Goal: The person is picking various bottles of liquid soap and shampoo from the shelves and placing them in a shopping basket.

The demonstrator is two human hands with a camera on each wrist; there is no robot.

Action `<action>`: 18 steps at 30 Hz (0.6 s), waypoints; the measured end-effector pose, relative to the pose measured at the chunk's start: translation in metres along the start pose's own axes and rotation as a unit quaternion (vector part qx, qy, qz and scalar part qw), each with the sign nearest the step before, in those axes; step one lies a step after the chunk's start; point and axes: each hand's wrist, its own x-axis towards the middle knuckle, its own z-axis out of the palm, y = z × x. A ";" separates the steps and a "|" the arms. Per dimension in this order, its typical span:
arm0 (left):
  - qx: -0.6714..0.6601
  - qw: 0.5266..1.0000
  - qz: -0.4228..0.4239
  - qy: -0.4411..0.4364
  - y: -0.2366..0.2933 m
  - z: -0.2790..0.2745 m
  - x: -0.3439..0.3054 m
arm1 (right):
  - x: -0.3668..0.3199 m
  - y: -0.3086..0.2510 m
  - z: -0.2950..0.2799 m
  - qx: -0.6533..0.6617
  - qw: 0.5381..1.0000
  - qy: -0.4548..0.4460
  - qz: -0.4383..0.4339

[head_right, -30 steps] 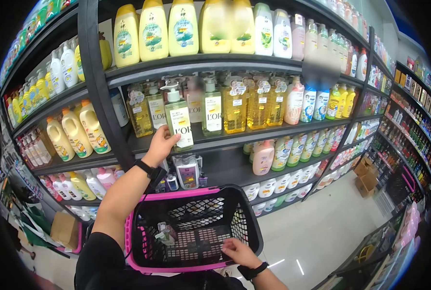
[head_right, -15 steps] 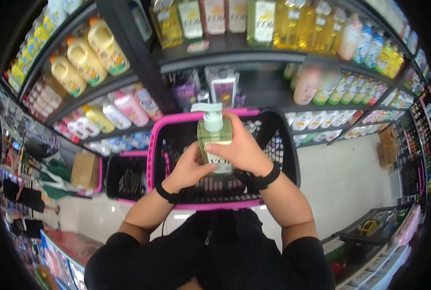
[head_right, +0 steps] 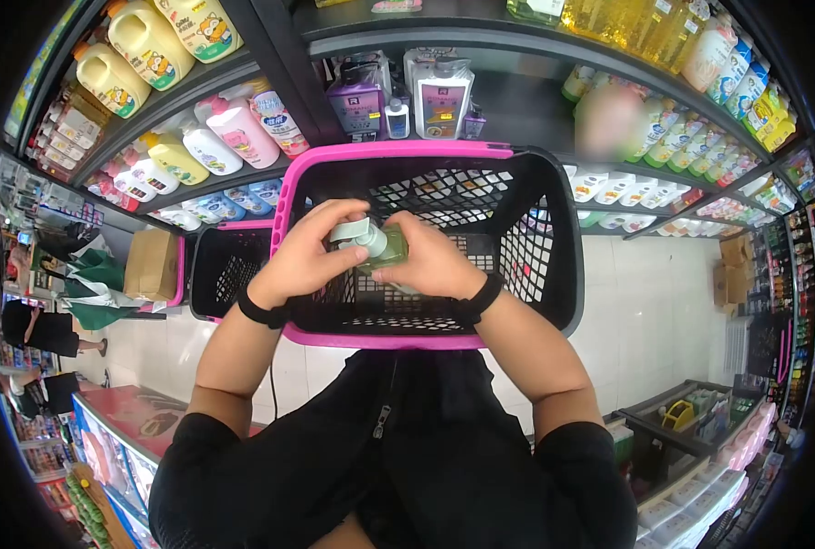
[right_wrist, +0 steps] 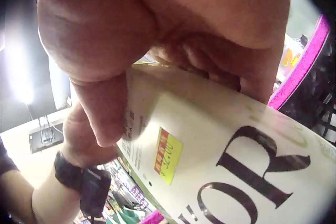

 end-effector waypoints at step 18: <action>0.266 0.933 -0.019 -0.243 -0.107 0.059 0.034 | 0.019 0.078 0.016 -0.102 0.992 -0.035 0.065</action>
